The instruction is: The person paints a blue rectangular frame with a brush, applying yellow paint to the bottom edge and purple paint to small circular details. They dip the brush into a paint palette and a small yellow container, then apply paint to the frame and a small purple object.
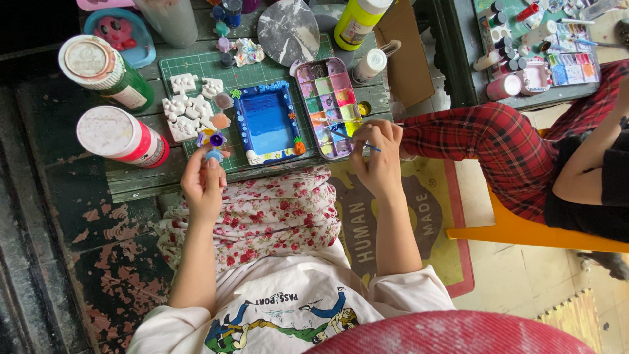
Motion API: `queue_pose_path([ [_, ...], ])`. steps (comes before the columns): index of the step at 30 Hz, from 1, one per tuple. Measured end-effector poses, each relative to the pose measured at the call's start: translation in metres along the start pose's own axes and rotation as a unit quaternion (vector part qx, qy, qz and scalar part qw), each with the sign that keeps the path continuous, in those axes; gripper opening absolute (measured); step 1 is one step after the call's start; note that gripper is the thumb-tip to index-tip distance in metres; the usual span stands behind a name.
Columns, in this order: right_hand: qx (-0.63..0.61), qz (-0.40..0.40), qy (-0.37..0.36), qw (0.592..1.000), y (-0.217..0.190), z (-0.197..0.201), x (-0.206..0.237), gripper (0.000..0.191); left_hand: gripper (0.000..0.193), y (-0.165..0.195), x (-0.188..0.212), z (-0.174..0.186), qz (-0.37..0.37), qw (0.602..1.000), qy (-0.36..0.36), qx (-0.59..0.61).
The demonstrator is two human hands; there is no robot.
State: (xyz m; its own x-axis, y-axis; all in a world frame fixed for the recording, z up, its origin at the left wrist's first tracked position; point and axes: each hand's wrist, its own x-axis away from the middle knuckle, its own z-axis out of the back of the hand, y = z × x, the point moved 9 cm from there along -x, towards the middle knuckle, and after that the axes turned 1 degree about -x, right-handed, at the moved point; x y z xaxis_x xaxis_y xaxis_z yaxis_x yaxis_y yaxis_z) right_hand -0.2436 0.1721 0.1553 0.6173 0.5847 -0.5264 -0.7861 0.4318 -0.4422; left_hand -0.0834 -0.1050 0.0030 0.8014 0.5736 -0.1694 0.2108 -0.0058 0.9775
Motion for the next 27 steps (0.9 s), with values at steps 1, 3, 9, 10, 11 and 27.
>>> queue_pose_path([
  [1, -0.005, 0.002, -0.011, 1.0, -0.0011, -0.0022, -0.0008, 0.022, 0.035, -0.0006, -0.0001, -0.0002, 0.001, 1.0, 0.0, -0.001],
  [3, -0.003, -0.001, -0.014, 1.0, -0.0019, -0.002, -0.0025, 0.021, 0.035, -0.0007, -0.0006, 0.0003, 0.002, 1.0, 0.0, -0.001],
  [9, 0.003, -0.003, -0.025, 1.0, -0.0044, -0.0027, -0.0039, 0.021, 0.035, -0.001, -0.0007, -0.0006, 0.008, 1.0, 0.002, 0.001],
  [10, 0.01, -0.003, -0.013, 1.0, -0.0046, -0.0009, -0.0041, 0.021, 0.036, -0.0004, -0.0009, -0.0007, 0.006, 1.0, 0.003, -0.001],
  [11, 0.016, -0.004, -0.002, 1.0, -0.0044, 0.0012, -0.0041, 0.021, 0.036, 0.0, -0.0008, -0.001, 0.005, 1.0, 0.004, -0.004],
  [27, 0.005, 0.004, -0.029, 1.0, -0.0074, -0.0042, -0.0044, 0.023, 0.035, 0.0051, -0.0026, -0.0045, 0.009, 1.0, 0.002, -0.004],
])
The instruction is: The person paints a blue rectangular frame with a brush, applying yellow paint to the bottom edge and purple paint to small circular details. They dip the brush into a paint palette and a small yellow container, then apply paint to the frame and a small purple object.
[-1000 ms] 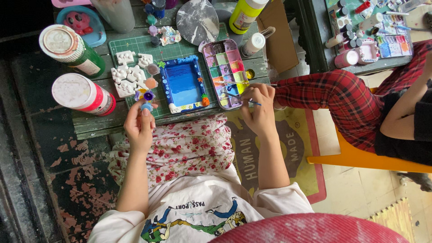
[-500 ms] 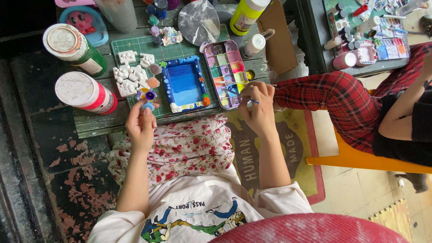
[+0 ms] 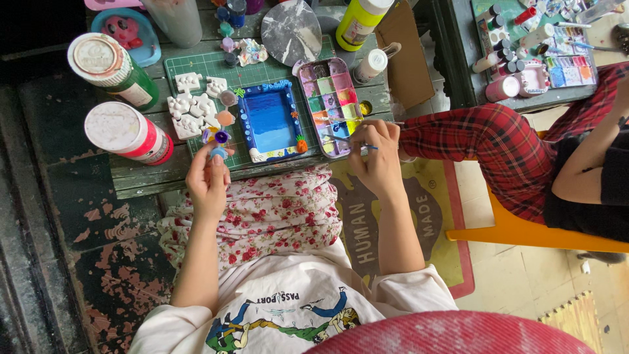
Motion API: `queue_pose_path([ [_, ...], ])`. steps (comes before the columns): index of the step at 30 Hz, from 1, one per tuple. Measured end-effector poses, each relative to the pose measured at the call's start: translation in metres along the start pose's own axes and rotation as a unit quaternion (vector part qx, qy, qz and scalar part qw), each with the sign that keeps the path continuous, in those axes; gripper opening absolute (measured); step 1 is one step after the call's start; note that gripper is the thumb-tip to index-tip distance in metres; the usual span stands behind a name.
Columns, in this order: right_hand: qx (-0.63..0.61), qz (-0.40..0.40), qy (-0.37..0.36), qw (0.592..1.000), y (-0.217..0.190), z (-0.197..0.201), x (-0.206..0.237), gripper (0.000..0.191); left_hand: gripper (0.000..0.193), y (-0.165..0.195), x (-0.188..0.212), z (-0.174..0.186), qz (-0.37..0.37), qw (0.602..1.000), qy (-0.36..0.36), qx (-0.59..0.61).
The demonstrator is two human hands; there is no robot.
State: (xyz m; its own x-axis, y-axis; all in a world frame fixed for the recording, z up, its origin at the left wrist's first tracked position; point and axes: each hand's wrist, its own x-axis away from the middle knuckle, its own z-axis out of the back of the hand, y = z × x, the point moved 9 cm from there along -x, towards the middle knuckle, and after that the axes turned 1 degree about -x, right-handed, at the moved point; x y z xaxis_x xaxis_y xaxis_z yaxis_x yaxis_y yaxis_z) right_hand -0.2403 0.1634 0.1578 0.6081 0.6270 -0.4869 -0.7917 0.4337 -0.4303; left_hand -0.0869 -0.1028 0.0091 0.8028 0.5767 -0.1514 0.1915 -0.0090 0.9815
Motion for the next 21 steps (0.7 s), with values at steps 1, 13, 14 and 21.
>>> queue_pose_path([
  [1, 0.011, -0.002, 0.014, 1.0, 0.0, 0.002, 0.0, 0.022, 0.035, 0.0, 0.0, 0.0, -0.002, 1.0, 0.0, 0.0],
  [13, -0.011, -0.039, 0.018, 0.999, 0.019, -0.002, 0.013, 0.019, 0.036, -0.002, -0.001, -0.001, 0.004, 1.0, 0.005, 0.004],
  [14, -0.014, -0.052, 0.029, 0.998, 0.025, -0.002, 0.016, 0.017, 0.035, -0.001, -0.001, -0.002, 0.002, 1.0, 0.004, 0.002],
  [21, -0.15, -0.21, 0.068, 0.964, 0.06, -0.018, 0.046, 0.008, 0.035, 0.011, 0.004, -0.015, 0.003, 1.0, -0.015, -0.003],
])
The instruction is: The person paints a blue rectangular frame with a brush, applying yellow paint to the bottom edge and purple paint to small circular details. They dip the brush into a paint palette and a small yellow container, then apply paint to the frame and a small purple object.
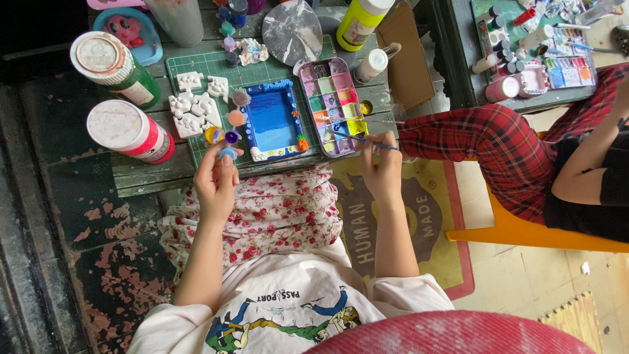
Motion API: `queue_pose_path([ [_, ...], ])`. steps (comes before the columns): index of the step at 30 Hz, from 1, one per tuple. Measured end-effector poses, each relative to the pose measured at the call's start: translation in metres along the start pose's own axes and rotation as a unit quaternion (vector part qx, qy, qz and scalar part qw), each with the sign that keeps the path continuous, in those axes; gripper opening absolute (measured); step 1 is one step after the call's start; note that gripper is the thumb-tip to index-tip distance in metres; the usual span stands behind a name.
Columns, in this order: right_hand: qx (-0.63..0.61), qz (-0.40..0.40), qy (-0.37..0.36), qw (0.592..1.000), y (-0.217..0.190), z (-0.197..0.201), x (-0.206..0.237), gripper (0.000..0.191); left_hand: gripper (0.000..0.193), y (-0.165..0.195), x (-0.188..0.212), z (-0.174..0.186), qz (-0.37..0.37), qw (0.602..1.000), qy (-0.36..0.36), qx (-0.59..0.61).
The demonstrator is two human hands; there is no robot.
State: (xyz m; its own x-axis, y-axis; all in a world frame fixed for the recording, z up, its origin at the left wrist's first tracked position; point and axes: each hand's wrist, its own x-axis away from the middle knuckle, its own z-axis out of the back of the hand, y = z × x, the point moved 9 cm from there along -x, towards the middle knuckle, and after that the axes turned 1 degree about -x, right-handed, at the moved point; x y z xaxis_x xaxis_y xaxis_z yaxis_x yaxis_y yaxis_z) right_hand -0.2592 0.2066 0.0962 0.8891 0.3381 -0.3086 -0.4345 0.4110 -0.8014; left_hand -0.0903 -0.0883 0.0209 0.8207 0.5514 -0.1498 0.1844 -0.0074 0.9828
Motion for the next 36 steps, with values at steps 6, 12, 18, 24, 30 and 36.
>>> queue_pose_path([
  [6, 0.017, 0.044, -0.015, 0.999, -0.027, 0.011, 0.011, 0.017, 0.034, 0.005, 0.003, -0.013, 0.0, 1.0, -0.012, -0.002],
  [12, 0.059, 0.108, -0.064, 0.99, -0.054, 0.014, 0.015, 0.023, 0.03, 0.005, 0.005, -0.022, 0.003, 1.0, -0.024, 0.019],
  [18, 0.06, 0.088, -0.067, 0.992, -0.049, 0.011, 0.022, 0.016, 0.034, 0.01, 0.009, -0.033, 0.015, 0.999, -0.034, -0.002],
  [24, -0.037, 0.069, 0.008, 0.997, -0.037, 0.027, 0.035, 0.013, 0.037, 0.017, 0.009, -0.05, 0.036, 0.998, -0.049, -0.016],
  [30, -0.244, 0.112, 0.091, 0.959, -0.053, 0.057, 0.056, 0.012, 0.035, 0.032, 0.014, -0.063, 0.029, 0.996, -0.058, -0.057],
  [36, -0.12, 0.176, 0.03, 0.977, -0.105, 0.036, 0.067, 0.01, 0.029, 0.052, 0.018, -0.069, -0.039, 0.988, -0.046, -0.139],
])
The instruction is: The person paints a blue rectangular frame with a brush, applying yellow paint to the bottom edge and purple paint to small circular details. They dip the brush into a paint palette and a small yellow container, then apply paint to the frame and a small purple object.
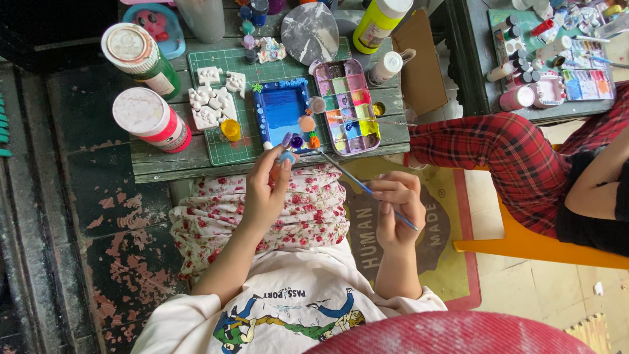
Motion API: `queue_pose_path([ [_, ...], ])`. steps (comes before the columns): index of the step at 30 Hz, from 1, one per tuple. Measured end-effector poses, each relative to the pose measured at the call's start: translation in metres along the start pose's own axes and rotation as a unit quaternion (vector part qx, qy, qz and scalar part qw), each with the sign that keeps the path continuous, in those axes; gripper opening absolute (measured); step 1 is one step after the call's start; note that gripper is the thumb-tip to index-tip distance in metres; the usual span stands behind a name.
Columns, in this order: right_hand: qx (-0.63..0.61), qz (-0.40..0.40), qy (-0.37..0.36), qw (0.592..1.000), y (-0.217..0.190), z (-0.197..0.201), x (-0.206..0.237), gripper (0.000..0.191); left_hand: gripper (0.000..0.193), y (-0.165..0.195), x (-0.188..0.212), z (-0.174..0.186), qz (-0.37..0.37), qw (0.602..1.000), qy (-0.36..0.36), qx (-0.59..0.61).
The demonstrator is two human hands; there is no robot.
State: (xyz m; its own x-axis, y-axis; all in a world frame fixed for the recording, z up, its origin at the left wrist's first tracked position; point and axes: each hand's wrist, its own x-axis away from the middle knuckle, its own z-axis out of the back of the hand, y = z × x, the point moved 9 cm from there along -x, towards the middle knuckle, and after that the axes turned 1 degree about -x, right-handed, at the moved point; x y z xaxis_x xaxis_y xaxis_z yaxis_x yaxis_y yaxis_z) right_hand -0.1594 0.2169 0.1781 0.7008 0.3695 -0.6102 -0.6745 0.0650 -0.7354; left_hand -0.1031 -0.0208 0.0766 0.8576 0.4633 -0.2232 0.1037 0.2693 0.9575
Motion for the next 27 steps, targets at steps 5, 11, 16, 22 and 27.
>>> queue_pose_path([
  [5, -0.013, 0.003, -0.029, 1.0, -0.006, -0.017, -0.009, 0.005, 0.04, -0.001, 0.001, -0.007, 0.039, 0.995, -0.029, 0.083],
  [11, -0.066, -0.039, -0.024, 0.997, 0.003, -0.03, -0.009, 0.004, 0.055, -0.004, 0.005, -0.017, 0.075, 0.968, -0.069, 0.231],
  [16, 0.006, -0.006, -0.043, 0.999, -0.004, -0.039, -0.015, 0.006, 0.052, -0.006, 0.007, -0.021, 0.065, 0.965, -0.085, 0.239],
  [22, 0.017, 0.0, -0.083, 0.996, -0.008, -0.05, -0.021, 0.011, 0.049, -0.015, 0.008, -0.024, 0.071, 0.963, -0.088, 0.244],
  [27, 0.033, 0.0, -0.073, 0.997, -0.011, -0.048, -0.025, 0.012, 0.05, -0.015, 0.009, -0.024, 0.071, 0.958, -0.094, 0.262],
])
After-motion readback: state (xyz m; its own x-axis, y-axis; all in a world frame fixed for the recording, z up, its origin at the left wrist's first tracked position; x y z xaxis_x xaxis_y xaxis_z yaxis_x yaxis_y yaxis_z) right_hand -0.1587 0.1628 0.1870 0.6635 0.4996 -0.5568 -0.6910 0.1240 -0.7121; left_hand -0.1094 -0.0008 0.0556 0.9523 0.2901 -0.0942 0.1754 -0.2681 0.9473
